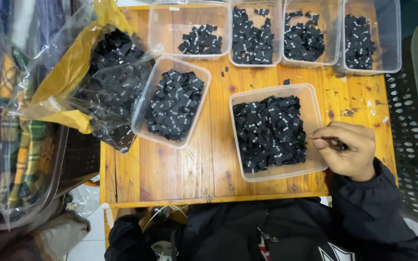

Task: Trimming excess plastic from small black components and sorting them into plastic containers.

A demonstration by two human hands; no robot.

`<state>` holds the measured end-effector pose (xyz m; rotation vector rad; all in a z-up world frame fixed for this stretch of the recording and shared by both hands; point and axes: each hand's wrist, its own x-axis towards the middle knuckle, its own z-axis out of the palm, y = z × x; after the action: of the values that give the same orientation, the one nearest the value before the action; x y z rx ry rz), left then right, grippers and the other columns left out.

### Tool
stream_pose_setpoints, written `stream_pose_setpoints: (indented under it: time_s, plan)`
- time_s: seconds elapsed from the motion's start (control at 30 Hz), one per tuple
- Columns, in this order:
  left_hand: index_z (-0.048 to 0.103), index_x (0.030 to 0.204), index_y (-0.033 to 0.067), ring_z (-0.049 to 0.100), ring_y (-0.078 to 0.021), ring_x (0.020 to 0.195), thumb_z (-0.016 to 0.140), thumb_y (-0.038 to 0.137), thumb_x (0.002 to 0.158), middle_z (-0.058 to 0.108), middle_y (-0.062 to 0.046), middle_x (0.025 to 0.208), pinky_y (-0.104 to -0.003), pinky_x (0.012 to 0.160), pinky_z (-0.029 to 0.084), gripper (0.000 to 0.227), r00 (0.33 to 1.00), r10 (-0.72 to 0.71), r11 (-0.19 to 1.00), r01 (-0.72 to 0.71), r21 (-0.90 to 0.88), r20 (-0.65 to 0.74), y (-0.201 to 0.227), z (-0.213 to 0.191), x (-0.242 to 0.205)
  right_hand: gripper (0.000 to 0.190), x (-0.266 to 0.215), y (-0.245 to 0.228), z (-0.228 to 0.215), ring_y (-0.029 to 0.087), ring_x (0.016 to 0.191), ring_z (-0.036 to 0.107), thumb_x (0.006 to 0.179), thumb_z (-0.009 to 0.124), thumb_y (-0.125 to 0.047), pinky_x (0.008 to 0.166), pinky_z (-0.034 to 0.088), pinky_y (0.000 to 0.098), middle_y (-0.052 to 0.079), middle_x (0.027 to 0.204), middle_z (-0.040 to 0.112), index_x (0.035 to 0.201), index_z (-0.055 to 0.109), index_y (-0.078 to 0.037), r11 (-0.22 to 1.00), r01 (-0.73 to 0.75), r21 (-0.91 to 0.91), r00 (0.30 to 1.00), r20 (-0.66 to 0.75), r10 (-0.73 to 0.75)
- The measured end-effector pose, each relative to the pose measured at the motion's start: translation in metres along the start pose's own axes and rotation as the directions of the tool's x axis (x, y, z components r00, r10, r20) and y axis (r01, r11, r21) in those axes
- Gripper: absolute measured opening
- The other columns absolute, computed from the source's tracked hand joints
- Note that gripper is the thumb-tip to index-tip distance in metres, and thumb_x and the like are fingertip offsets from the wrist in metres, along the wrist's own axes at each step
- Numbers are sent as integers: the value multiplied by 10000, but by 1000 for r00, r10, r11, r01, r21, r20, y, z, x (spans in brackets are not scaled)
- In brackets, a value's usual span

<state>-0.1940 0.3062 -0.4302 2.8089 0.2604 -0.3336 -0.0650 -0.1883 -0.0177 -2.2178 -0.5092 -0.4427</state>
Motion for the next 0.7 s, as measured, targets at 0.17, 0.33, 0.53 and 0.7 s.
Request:
stream_pose_setpoints:
  time_s: [0.17,0.33,0.53,0.7]
  plan:
    - [489,1100,106,463,-351,1014,624,434,565,508,-169,1059,-408,858,372,642,998,-52,999,51,14,24,-43,-21,-44,197,1,0,1,112,393,405,779,562,-146,396,298,200,111,604,562,705,595,34,1000,8,-4,1000,-2,-8]
    - [508,1076,108,486,-353,987,615,441,569,529,-173,1024,-411,834,393,616,993,-113,993,112,26,40,-56,-37,-65,196,2,-1,1,111,393,409,779,564,-152,397,299,202,111,613,566,714,597,30,1000,12,-12,1000,7,-12]
    - [530,1046,109,515,-355,954,604,450,574,556,-177,982,-414,804,420,587,982,-181,983,178,53,51,-55,-70,-65,179,3,-3,0,109,403,425,778,568,-131,399,315,194,106,608,566,713,590,35,1000,8,2,1000,12,-8]
    - [549,1022,110,538,-357,926,595,458,578,578,-181,947,-417,780,441,566,972,-228,972,225,62,60,-28,-105,-48,68,15,-10,-10,120,511,539,734,661,-89,477,396,235,9,634,588,795,633,-82,970,123,-208,975,210,-78]
